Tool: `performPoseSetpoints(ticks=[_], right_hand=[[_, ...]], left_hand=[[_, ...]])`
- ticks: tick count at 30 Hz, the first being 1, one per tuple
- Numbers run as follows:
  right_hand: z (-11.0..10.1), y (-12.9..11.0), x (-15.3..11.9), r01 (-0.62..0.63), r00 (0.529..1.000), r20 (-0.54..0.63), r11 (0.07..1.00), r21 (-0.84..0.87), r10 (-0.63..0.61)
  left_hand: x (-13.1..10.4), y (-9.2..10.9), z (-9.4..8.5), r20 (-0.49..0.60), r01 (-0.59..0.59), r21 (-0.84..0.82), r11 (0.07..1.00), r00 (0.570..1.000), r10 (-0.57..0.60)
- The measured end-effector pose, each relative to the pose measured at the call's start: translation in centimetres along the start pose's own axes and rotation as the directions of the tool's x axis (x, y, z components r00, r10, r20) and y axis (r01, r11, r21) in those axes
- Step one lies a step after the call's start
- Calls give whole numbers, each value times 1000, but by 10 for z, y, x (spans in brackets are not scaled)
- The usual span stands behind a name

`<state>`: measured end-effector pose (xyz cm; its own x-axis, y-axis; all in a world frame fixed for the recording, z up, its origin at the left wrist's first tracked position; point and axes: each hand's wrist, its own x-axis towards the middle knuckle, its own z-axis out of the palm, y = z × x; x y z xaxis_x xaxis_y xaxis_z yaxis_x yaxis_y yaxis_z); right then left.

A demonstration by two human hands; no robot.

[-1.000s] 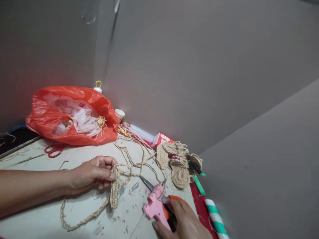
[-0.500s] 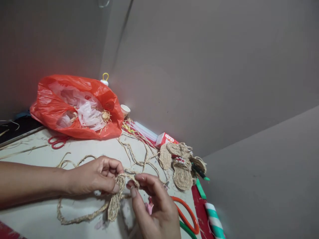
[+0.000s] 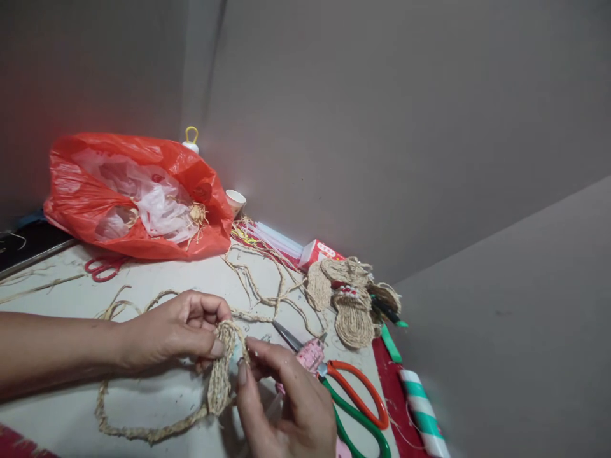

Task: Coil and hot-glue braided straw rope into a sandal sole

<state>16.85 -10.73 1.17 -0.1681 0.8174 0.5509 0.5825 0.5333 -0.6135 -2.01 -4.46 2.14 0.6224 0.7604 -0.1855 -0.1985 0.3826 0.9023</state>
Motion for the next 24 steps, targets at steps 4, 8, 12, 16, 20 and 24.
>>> performPoseSetpoints(ticks=[4, 8, 12, 16, 20, 24], right_hand=[[2, -1, 1, 37, 999, 12, 999, 35, -38], [2, -2, 5, 149, 988, 27, 989, 2, -149], [1, -3, 9, 233, 971, 72, 972, -41, -230], [2, -4, 9, 262, 964, 72, 963, -59, -257], [2, -4, 7, 233, 971, 69, 971, -48, -229], [3, -2, 4, 223, 972, 87, 974, -49, -218]], left_hand=[[0, -1, -1, -3, -19, -7, 1000, 1000, 19], [0, -2, -1, -15, -17, -6, 1000, 1000, 17], [0, -2, -2, -19, 10, -11, 1000, 1000, -10], [0, -2, -1, -17, 12, -24, 1000, 1000, -12], [1, -3, -1, -13, 14, -29, 999, 1000, -14], [1, -3, -1, -33, 18, -31, 999, 999, -19]])
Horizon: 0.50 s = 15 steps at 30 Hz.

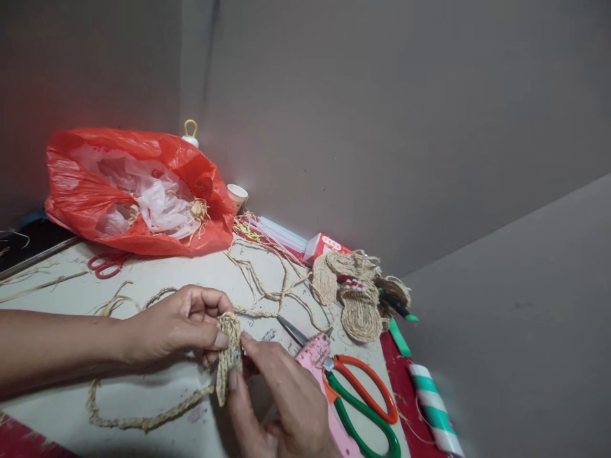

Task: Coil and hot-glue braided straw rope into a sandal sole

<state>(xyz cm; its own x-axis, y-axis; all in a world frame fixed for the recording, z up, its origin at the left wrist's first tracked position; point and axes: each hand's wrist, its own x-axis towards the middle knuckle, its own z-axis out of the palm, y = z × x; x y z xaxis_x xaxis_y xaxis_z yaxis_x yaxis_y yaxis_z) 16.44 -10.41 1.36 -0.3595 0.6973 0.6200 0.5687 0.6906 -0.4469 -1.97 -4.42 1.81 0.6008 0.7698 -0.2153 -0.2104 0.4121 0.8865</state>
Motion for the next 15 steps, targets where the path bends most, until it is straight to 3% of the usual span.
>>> performPoseSetpoints(ticks=[8, 15], right_hand=[[7, 3, -4, 61, 998, 44, 986, -153, -55], [17, 1, -6, 10, 999, -47, 978, -210, -20]], left_hand=[[1, 1, -1, -27, 1, -20, 1000, 1000, -2], [2, 2, -2, -15, 7, -92, 996, 1000, -8]])
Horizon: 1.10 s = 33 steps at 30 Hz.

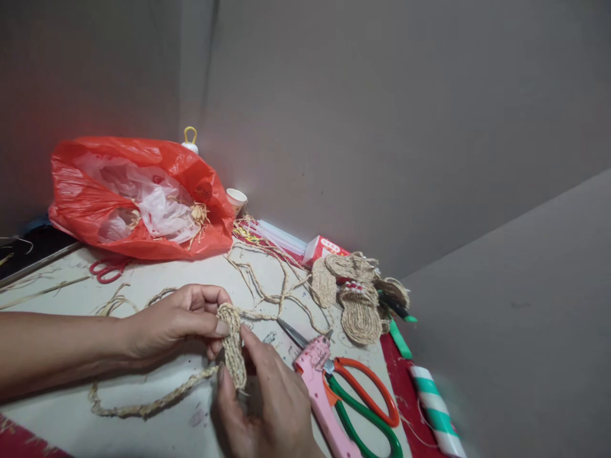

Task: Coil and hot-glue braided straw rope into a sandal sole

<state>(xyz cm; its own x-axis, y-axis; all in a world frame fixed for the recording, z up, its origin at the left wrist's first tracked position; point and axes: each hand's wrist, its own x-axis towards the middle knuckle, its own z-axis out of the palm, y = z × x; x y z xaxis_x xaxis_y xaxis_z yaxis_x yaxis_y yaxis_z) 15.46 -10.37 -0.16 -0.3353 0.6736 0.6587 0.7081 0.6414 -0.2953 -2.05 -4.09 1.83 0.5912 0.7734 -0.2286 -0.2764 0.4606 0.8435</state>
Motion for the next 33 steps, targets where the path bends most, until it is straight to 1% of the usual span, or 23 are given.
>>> performPoseSetpoints(ticks=[4, 8, 11, 15, 18, 22, 25, 27, 29, 30, 32, 33], right_hand=[[1, 4, -2, -47, 999, -24, 999, -4, 47], [2, 7, -1, -76, 997, -21, 997, 20, 77], [3, 7, 1, -113, 993, -36, 992, 47, 115], [2, 7, 2, -131, 988, -71, 987, 93, 138], [0, 7, 2, -163, 984, -58, 979, 121, 171], [-2, 5, 5, -144, 988, -27, 973, 178, 151], [-3, 1, 9, -119, 990, -53, 969, 217, 133], [-3, -1, 11, -127, 987, -61, 955, 267, 148], [-4, -2, 12, -175, 981, -16, 924, 339, 192], [-5, -1, 12, -219, 973, 23, 898, 381, 228], [-6, 0, 12, -336, 941, 131, 809, 482, 313], [-7, 0, 12, -402, 915, 197, 737, 544, 353]], left_hand=[[-1, -1, -2, 28, 0, -20, 1000, 1000, 0], [-2, -2, -2, 50, -8, -38, 999, 999, 10], [-3, -1, -2, 68, -26, -48, 998, 997, 30], [-4, 2, 0, 111, -57, -67, 996, 992, 64], [-4, 2, 0, 128, -76, -50, 996, 988, 81], [-2, -1, -3, 173, -85, -18, 996, 981, 87], [-2, -3, -6, 184, -90, 6, 996, 979, 87], [-2, -2, -6, 188, -91, 25, 996, 978, 85], [-3, 1, -7, 191, -91, 39, 995, 978, 82], [-3, 2, -7, 193, -92, 42, 995, 978, 83], [-4, 5, -7, 194, -100, 43, 994, 977, 89], [-4, 7, -7, 197, -104, 43, 994, 976, 94]])
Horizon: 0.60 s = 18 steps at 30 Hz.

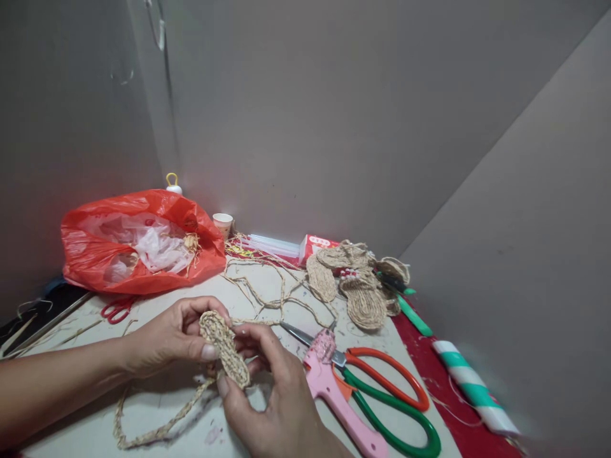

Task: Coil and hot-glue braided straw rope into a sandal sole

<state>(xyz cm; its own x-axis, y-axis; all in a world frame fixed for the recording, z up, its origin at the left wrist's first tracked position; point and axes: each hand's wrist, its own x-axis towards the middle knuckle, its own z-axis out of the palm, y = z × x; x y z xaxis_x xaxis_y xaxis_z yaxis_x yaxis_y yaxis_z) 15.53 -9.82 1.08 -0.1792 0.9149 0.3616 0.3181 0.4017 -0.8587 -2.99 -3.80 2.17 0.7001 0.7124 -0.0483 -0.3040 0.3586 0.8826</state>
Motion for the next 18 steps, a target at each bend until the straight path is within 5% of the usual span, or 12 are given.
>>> performPoseSetpoints(ticks=[2, 5, 10, 13, 18], right_hand=[[-2, 0, 0, -157, 986, 87, 958, 240, 140], [-2, 0, 2, -364, 931, 246, 719, 592, 268], [0, 1, 4, -479, 874, 394, 366, 798, 285], [2, 3, 4, -491, 869, 440, 272, 828, 228], [3, 3, 5, -542, 837, 483, 267, 797, 259]], left_hand=[[0, 3, 1, 14, 3, 1, 1000, 1000, -3], [-1, 6, 2, 23, 22, 2, 1000, 999, -22], [0, 6, 3, 87, 31, 8, 999, 996, -32], [-1, 5, 2, 151, 20, 18, 1000, 988, -22], [-4, 9, 4, 58, 37, 61, 997, 997, -41]])
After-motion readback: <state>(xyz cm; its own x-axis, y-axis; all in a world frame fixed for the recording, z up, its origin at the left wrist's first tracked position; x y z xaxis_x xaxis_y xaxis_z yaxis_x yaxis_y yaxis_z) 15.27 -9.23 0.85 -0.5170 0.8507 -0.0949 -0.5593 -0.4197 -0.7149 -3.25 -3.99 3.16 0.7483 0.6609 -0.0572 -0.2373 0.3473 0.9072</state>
